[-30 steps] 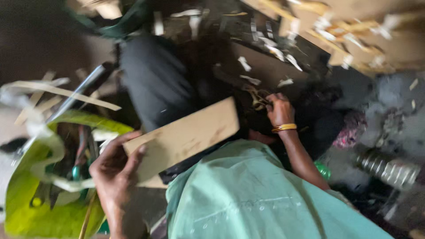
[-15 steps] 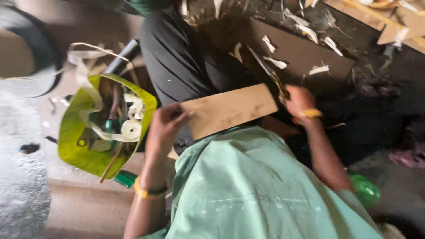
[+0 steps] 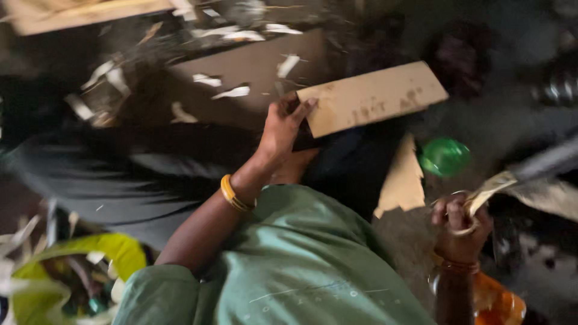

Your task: The person sits on the floor of a workshop and works with thin bamboo strips. They pull a strip from a rack of wound bamboo coils, bend and fold the strip by hand, tie and adjust strips on the rack, then pick up scissors and cut the strip into small pieces over a cardboard sheet.

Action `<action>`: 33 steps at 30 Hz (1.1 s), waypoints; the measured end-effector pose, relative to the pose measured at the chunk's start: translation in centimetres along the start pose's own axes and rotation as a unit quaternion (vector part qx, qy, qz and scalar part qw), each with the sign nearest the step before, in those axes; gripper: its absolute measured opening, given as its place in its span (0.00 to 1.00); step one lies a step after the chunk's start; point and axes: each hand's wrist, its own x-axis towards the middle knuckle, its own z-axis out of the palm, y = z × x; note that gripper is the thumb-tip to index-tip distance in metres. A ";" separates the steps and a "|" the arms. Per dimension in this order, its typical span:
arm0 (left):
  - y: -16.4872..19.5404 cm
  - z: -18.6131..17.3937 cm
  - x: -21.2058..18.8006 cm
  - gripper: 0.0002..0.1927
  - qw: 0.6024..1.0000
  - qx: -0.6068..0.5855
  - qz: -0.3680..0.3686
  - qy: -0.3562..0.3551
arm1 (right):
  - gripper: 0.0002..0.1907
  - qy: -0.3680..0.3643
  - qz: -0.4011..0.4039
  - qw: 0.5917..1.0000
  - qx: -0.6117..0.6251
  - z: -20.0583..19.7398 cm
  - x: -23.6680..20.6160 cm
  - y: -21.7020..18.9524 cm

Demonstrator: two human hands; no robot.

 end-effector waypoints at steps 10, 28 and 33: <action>1.2 9.3 -2.6 0.17 0.994 0.013 -0.043 -0.103 | 0.45 -0.086 0.160 0.976 0.117 0.7 -10.1 0.0; 1.9 8.1 -4.6 0.08 0.976 0.136 0.169 -0.020 | 0.33 -0.302 0.131 0.944 0.000 4.3 -6.2 0.9; 2.1 6.6 -3.4 0.14 0.968 0.175 0.168 0.058 | 0.23 -0.333 0.175 0.926 0.010 5.3 -3.3 1.1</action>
